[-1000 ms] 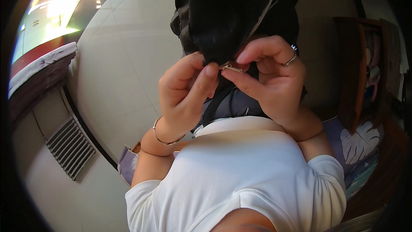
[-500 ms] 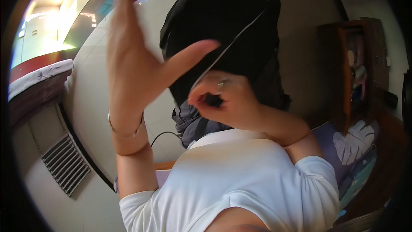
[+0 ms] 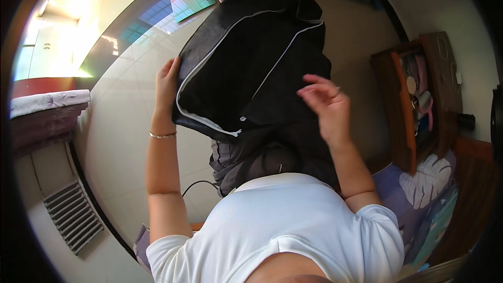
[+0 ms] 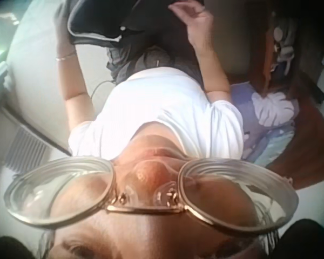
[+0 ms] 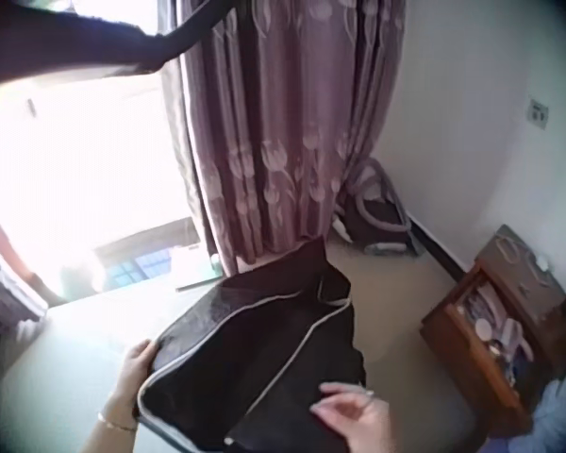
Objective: The person repairs a broken zipper on a black backpack. They first attempt to reattach the zipper slider by hand, then retrieve a nail clipper from a nearby drawer to manipulate the slider mechanism. Finally, they slide the zipper up and down to test the repair.
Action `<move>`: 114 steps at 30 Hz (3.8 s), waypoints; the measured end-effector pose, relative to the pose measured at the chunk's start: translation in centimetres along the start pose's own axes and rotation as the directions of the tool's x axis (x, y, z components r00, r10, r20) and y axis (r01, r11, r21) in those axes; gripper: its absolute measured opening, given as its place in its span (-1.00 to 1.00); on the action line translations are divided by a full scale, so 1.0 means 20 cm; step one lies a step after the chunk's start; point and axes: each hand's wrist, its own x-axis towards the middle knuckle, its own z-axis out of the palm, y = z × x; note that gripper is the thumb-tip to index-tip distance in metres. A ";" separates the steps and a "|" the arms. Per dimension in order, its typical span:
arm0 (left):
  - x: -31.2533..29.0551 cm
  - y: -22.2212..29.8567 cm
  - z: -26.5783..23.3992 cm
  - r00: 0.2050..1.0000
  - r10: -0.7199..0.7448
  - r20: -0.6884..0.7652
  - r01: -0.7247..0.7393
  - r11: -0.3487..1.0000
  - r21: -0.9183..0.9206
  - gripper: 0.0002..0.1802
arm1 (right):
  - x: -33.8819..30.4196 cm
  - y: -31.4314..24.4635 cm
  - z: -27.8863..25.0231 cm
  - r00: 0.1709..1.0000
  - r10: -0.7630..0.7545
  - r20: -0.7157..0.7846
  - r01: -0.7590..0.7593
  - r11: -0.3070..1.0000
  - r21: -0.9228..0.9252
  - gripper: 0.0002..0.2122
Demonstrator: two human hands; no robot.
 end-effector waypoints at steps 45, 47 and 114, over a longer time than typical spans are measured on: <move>-0.72 0.19 0.11 0.508 0.701 -0.500 -0.396 0.706 0.587 -0.79 | 1.09 -0.46 0.62 0.700 -0.075 0.710 0.252 0.956 -0.148 -0.90; -0.86 0.10 0.12 0.480 0.654 -0.584 -0.359 0.754 0.550 -0.77 | 1.06 -0.43 0.59 0.624 -0.020 0.781 0.189 0.974 -0.126 -0.87; -0.84 0.39 0.04 0.857 0.493 0.152 -0.340 0.318 0.885 -0.63 | 0.00 -0.01 0.64 0.443 0.075 0.893 0.229 0.954 -0.194 -0.93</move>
